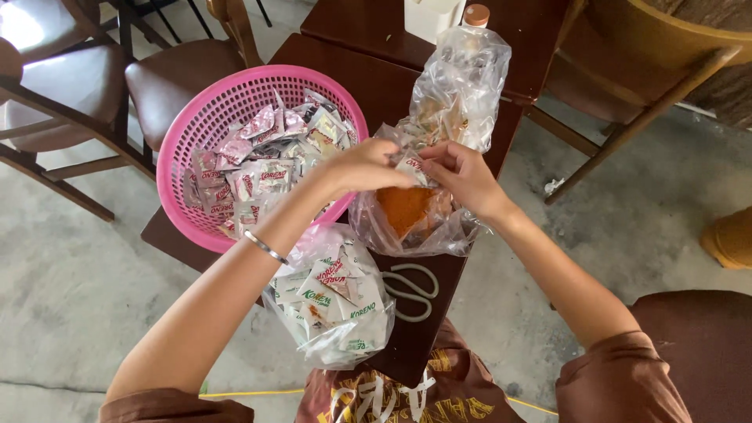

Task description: The person sorts small seasoning packets from a pink plastic basket on a wooden table. They use scissors to separate joined packets and then place them into clear plastic bags already containing other items.

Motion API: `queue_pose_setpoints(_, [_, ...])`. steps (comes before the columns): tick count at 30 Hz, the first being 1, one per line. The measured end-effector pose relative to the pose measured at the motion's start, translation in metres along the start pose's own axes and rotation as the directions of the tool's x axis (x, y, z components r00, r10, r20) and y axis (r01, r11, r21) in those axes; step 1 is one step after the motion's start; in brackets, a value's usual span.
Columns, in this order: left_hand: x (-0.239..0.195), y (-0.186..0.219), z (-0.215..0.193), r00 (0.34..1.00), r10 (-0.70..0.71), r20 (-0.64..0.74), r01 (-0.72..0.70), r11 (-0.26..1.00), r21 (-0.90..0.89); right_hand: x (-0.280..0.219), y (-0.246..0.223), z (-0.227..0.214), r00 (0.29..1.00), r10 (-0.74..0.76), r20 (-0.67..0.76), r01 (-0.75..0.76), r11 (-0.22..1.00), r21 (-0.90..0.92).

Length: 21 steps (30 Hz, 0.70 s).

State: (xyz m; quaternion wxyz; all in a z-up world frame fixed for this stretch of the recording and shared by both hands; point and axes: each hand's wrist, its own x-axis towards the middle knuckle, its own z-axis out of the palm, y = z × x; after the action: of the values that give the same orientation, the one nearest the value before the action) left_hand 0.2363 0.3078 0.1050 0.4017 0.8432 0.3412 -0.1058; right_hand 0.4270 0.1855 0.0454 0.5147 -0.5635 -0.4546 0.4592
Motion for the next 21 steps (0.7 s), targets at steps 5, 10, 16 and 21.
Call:
queue_pose_setpoints(5, [0.006,-0.024,0.015,0.921,0.191,-0.341,-0.169,0.981,0.093,-0.005,-0.005,0.008,0.956,-0.291,0.028,0.290,0.931,-0.223])
queue_pose_setpoints(10, [-0.006,-0.017,0.025,0.801,0.302,-0.517,-0.341,0.940,0.022,-0.012,-0.019,0.010,0.948,-0.319,0.014,0.312,0.914,-0.258])
queue_pose_setpoints(16, [-0.021,0.001,0.035,0.806,0.255,-0.535,-0.283,0.959,0.031,-0.017,-0.019,0.006,0.927,-0.373,0.048,0.359,0.840,-0.407])
queue_pose_setpoints(21, [-0.029,0.014,0.049,0.748,0.296,-0.594,-0.285,0.952,0.115,-0.022,-0.016,0.005,0.917,-0.399,0.008,0.362,0.824,-0.436])
